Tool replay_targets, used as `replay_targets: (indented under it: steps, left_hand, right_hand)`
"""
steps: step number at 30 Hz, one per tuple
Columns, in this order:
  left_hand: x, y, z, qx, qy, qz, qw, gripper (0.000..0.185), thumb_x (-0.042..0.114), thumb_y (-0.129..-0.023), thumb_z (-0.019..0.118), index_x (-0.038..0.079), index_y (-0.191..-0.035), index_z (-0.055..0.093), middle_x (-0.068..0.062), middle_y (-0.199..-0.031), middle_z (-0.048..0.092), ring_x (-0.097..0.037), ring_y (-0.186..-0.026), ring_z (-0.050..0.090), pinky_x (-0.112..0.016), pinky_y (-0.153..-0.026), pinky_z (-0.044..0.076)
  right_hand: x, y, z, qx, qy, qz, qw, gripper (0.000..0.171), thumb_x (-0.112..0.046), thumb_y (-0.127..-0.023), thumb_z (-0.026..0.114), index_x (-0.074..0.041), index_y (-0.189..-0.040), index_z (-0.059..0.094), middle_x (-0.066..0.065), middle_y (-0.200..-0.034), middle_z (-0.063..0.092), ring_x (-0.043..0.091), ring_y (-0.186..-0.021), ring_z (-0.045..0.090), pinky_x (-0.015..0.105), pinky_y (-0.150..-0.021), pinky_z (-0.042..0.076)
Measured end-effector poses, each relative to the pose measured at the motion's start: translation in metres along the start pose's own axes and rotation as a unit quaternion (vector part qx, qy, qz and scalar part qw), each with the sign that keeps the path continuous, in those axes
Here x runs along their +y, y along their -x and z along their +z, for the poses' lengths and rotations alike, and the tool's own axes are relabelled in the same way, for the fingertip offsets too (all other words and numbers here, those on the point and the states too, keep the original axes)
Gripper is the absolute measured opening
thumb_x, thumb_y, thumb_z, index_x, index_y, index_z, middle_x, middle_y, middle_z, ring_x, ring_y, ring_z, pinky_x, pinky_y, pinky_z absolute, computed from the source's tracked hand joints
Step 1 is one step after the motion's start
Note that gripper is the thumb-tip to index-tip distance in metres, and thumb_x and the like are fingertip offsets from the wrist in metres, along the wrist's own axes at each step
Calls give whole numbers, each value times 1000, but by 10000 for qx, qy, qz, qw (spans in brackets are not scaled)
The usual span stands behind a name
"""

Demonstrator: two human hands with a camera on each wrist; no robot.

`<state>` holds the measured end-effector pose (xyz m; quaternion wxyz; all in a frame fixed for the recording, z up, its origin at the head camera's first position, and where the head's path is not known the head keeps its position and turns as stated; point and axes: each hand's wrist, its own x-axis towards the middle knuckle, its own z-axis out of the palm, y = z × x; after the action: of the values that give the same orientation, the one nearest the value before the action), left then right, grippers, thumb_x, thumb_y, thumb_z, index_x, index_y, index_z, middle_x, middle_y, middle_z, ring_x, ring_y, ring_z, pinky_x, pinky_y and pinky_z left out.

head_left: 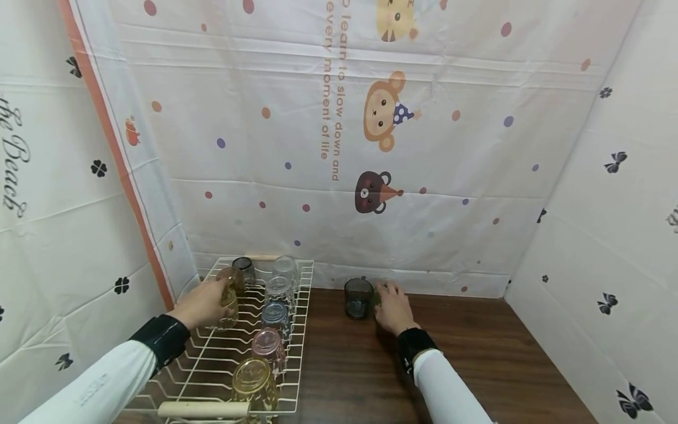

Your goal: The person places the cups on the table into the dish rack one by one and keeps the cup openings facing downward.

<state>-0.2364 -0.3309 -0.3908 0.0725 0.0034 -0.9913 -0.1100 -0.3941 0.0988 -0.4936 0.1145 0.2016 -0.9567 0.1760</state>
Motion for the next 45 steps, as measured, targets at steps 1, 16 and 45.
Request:
replay_targets:
  steps: [1,16,45]
  left_hand:
    - [-1,-1,1,-19,-36,-21,10000,75,20,-81,91,-18,-135,56,-36,-117,70,-55,-110,69,-65,-96,57]
    - [-16,-4,17,-133,-275,-71,9995,60,15,-81,88,-23,-120,61,-37,-109,69,-55,-107,69,-65,-98,56]
    - [-20,7,27,-97,-253,-582,9979,64,26,-84,88,-18,-122,61,-39,-117,66,-58,-111,65,-70,-88,58]
  right_hand:
    - [0,-1,-1,-28,-29,-14,10000,61,-11,-99,74,-2,-155,53,27,-160,48,53,-149,42,67,-121,40]
    - [4,-7,-9,-485,-49,113,9987,59,-11,-94,73,-2,-151,58,25,-153,50,52,-141,47,64,-116,46]
    - [4,10,-18,-528,-134,130,9984,68,-5,-86,73,-4,-152,56,25,-158,46,50,-135,46,52,-87,57]
